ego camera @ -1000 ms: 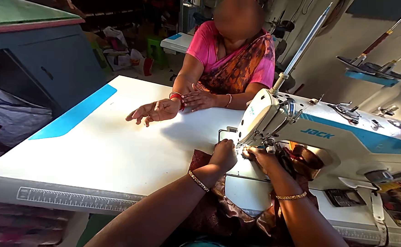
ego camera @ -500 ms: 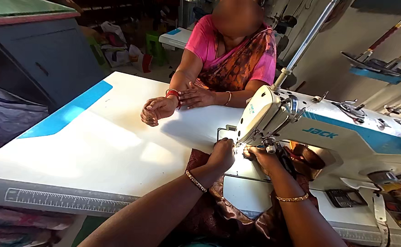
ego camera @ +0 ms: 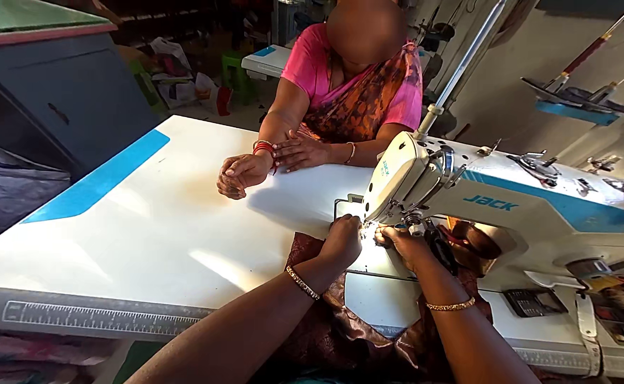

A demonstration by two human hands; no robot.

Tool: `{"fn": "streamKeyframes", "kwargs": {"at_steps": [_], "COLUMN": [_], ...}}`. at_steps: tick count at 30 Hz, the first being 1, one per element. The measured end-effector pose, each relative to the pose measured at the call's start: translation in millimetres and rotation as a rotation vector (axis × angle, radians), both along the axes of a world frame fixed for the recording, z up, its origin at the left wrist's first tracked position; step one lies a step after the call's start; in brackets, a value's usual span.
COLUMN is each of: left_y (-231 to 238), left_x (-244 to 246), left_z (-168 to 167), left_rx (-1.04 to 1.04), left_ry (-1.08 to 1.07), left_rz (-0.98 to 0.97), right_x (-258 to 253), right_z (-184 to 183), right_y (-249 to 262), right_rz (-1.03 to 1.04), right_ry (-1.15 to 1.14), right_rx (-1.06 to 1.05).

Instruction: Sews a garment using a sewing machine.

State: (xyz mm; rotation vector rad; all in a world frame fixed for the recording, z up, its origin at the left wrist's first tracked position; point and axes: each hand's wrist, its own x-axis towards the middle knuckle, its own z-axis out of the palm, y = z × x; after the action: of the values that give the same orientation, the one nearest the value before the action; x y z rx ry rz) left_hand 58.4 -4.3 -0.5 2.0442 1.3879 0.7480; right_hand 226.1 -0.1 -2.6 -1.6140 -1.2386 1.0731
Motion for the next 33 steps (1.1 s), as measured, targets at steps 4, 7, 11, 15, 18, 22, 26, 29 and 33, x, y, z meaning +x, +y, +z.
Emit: {"fn": "streamKeyframes", "kwargs": {"at_steps": [4, 7, 11, 15, 18, 22, 26, 29, 33], "left_y": [0.4, 0.8, 0.4, -3.0, -1.8, -1.9, -1.0, -0.9, -2.3], "left_x": [0.3, 0.4, 0.5, 0.3, 0.5, -1.0, -1.8, -2.4, -2.5], "left_z": [-0.9, -1.5, 0.4, 4.6, 2.2, 1.6, 2.2, 2.1, 3.0], "left_rx": [0.011, 0.006, -0.025, -0.032, -0.021, -0.030, -0.041, -0.030, -0.032], "left_ry": [-0.013, -0.023, -0.023, -0.039, -0.046, -0.084, -0.089, -0.081, -0.082], "left_rz": [0.003, 0.000, 0.003, 0.014, 0.019, 0.025, 0.023, 0.001, -0.006], "right_x": [-0.4, -1.9, -4.2, -5.8, -5.5, -5.0, -4.0, -4.2, -1.0], "right_z": [-0.3, 2.7, 6.2, 4.8, 3.8, 3.9, 4.5, 5.6, 1.3], "right_y": [-1.2, -2.6, -3.7, -5.2, -3.9, -3.9, -3.4, -2.5, 0.9], "right_rz": [0.030, 0.130, 0.206, 0.220, 0.237, 0.284, 0.331, 0.322, 0.306], "right_ry": [-0.008, -0.125, -0.190, -0.183, -0.228, -0.279, -0.302, -0.329, -0.333], "right_rx": [0.024, 0.033, 0.040, 0.054, 0.056, 0.078, 0.087, 0.059, 0.041]}}
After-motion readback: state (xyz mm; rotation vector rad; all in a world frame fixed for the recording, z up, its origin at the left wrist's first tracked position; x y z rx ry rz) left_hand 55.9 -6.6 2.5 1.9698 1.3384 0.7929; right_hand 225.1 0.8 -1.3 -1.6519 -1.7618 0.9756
